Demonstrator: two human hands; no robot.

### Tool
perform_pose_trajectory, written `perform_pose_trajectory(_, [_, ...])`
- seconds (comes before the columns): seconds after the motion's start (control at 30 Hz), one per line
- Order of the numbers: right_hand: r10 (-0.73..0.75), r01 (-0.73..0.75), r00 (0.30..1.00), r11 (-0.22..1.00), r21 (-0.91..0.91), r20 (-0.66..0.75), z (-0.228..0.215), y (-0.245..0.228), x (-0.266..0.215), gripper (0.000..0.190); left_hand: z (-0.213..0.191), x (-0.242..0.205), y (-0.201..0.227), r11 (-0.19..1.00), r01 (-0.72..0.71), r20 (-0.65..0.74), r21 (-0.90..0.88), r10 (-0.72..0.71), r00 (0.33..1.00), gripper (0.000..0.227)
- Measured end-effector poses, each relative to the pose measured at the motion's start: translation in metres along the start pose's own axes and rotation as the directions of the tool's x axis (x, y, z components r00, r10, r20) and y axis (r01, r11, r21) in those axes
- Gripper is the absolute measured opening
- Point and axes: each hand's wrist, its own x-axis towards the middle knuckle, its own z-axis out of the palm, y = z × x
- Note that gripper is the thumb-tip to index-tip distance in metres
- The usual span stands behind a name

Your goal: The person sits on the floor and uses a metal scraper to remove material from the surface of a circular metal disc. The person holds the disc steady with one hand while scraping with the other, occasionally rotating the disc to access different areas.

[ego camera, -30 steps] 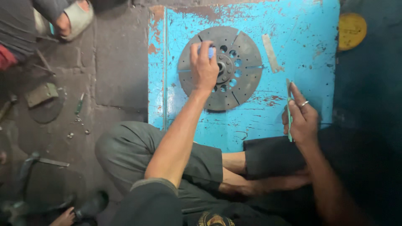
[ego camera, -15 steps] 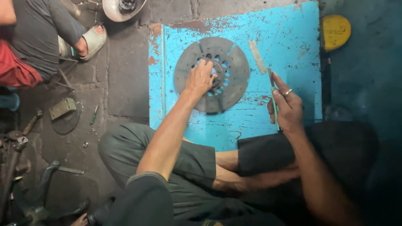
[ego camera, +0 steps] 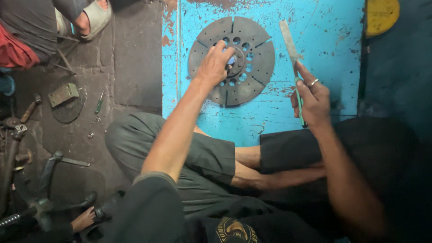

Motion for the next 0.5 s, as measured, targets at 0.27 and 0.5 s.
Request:
perform_pose_trajectory(0.27, [0.019, -0.019, 1.000, 0.999, -0.043, -0.001, 0.002, -0.005, -0.008, 0.048, 0.047, -0.052, 0.048, 0.911, 0.388, -0.435, -0.139, -0.408, 0.803, 0.055])
perform_pose_trajectory(0.5, [-0.002, 0.002, 1.000, 0.999, -0.039, 0.003, 0.002, -0.004, -0.010, 0.048, 0.064, -0.119, 0.143, 0.926, 0.244, -0.195, -0.287, -0.306, 0.932, 0.057])
